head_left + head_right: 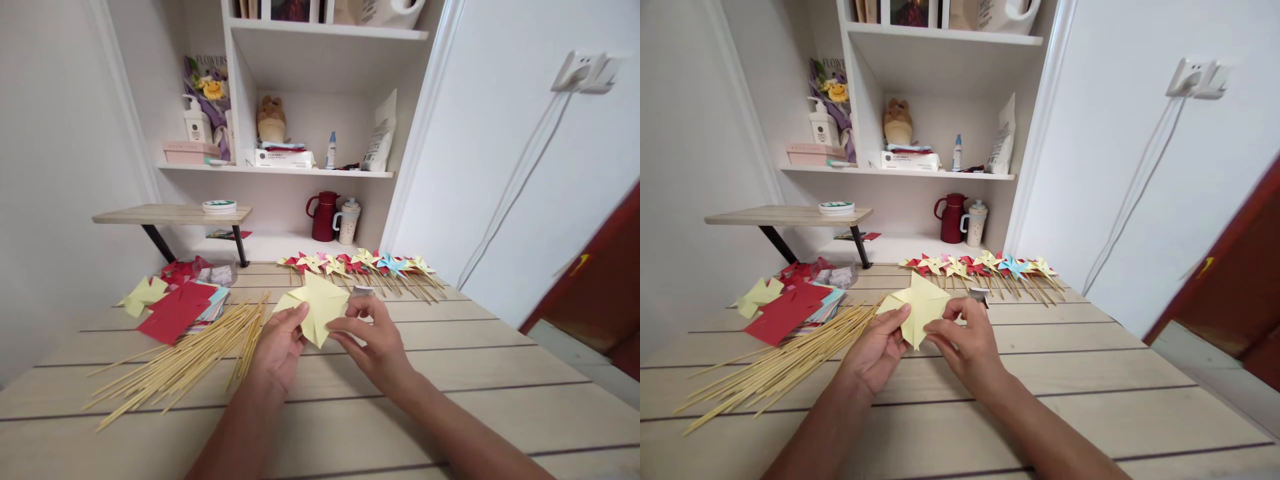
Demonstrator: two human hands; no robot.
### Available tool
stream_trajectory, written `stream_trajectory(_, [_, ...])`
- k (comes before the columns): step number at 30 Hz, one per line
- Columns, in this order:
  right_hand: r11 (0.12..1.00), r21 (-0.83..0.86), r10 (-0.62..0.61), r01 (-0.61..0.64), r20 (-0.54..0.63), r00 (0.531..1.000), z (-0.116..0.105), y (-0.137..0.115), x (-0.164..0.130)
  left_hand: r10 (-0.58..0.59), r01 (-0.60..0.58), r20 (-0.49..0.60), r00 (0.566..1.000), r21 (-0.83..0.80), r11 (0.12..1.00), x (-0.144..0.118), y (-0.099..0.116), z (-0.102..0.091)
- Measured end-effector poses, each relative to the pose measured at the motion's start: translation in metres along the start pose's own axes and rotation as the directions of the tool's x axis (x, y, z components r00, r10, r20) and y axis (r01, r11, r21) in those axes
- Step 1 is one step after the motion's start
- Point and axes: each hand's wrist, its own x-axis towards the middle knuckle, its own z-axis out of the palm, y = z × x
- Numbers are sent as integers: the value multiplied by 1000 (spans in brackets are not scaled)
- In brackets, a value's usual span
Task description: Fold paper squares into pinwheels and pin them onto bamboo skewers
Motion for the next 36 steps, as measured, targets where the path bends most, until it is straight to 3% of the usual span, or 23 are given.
stream_trajectory(7, [986, 106, 129, -128, -7, 992, -6, -1, 6, 14, -17, 59, 998, 57, 998, -4, -5, 6])
stream_trajectory(16, [922, 201, 332, -332, 36, 943, -8, 0, 11, 117, -103, -49, 992, 228, 968, -14, -6, 16])
stream_trajectory(27, [929, 201, 312, -310, 21, 950, -8, -1, 11, 133, -112, -70, 989, 241, 964, -11, -7, 13])
stream_trajectory(36, [927, 206, 314, -312, 23, 949, -9, 1, 11, 164, -143, -26, 986, 362, 921, -9, -10, 10])
